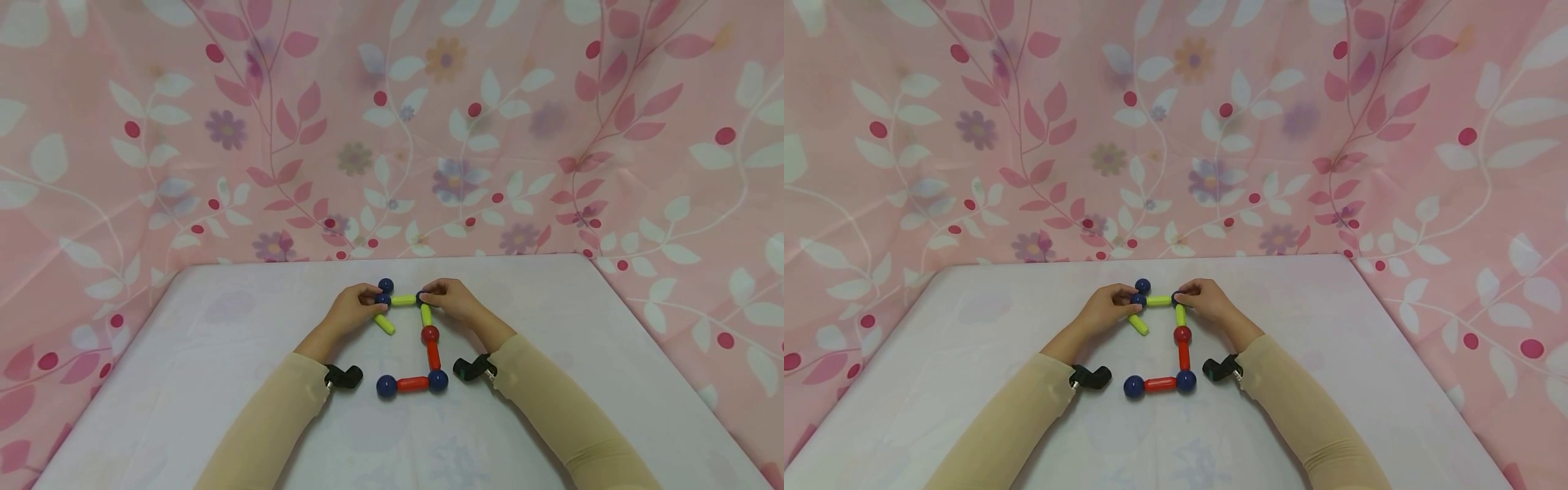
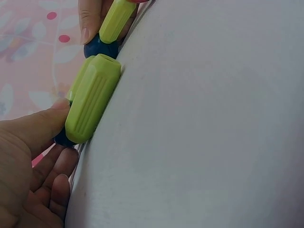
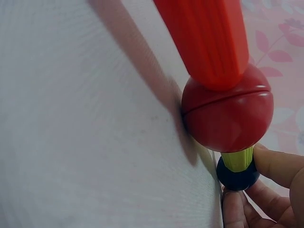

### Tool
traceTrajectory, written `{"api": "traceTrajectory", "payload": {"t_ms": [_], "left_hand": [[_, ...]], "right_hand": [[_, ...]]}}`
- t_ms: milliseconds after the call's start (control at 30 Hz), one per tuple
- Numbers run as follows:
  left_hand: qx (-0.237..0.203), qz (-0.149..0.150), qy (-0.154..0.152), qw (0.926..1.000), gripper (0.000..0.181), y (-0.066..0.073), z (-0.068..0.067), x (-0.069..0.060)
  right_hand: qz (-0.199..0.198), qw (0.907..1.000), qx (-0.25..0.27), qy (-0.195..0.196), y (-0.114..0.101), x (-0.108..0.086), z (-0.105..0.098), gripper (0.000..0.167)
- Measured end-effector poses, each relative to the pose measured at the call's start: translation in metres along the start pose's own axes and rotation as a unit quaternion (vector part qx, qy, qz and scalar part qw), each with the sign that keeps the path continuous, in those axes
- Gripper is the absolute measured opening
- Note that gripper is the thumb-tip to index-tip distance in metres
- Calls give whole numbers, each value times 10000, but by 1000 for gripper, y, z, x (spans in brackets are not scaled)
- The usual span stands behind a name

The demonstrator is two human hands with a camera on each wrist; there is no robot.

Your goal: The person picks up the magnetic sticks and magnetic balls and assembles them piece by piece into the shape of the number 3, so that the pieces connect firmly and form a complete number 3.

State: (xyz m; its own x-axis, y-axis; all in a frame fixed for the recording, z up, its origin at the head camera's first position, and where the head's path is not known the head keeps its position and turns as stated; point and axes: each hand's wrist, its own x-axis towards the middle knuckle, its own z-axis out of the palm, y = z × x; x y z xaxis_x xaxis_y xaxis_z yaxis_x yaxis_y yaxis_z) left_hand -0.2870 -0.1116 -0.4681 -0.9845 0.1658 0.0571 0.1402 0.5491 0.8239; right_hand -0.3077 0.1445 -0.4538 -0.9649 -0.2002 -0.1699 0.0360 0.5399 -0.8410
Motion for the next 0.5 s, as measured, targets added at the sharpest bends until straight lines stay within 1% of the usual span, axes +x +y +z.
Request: {"api": "traceTrajectory", "payload": {"t_ms": [233,333,500], "left_hand": [[-241,-16,34,9997,36,0,-2,-3],[-264,-8,38,9996,35,0,-5,-5],[-310,-16,109,9995,26,2,-12,-9]], "right_hand": [[-16,10000,31,9,0,-1,1,33],[-16,10000,41,4,-1,-1,0,33],[11,10000,56,-1,-2,-2,-1,33]]}}
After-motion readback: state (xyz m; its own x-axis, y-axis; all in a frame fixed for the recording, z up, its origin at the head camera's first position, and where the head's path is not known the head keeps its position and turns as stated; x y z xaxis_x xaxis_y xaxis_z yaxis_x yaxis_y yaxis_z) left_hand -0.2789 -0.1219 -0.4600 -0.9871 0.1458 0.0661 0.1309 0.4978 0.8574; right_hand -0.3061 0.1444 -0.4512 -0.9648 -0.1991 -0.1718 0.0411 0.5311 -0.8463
